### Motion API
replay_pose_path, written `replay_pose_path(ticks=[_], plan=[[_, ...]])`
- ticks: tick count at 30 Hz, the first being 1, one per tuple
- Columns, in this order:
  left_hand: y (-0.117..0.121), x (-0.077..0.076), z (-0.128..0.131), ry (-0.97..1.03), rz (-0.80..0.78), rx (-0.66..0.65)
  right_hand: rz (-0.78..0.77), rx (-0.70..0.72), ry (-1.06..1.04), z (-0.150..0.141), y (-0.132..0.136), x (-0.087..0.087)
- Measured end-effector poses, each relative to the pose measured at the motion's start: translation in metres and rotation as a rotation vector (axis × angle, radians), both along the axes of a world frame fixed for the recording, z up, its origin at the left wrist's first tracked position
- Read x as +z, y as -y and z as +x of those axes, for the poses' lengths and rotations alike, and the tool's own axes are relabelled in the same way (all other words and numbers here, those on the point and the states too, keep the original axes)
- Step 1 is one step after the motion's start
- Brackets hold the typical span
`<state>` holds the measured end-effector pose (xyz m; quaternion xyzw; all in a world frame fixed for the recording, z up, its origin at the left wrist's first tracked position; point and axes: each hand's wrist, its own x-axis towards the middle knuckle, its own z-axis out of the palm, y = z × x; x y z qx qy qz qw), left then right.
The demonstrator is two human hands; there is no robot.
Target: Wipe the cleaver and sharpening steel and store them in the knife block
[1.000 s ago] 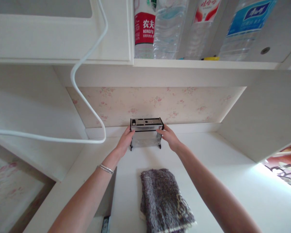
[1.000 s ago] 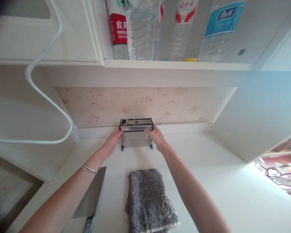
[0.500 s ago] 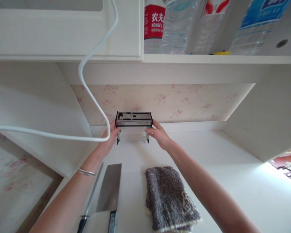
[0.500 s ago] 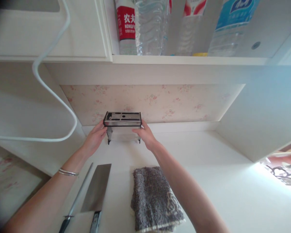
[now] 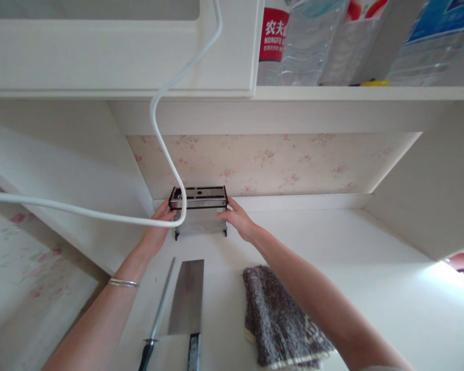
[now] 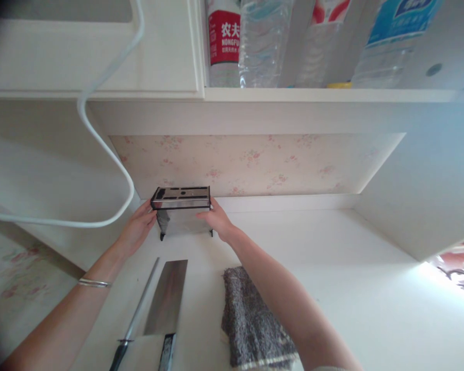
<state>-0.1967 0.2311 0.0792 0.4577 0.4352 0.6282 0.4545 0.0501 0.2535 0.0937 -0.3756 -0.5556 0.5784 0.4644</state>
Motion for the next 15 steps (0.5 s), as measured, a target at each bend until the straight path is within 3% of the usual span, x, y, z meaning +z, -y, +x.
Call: replay_pose_path(ticks=[15], plan=[[-0.017,-0.015,-0.013,0.055,-0.023,0.007,0.027,0.020,0.041,-0.007,-0.012,-0.007]])
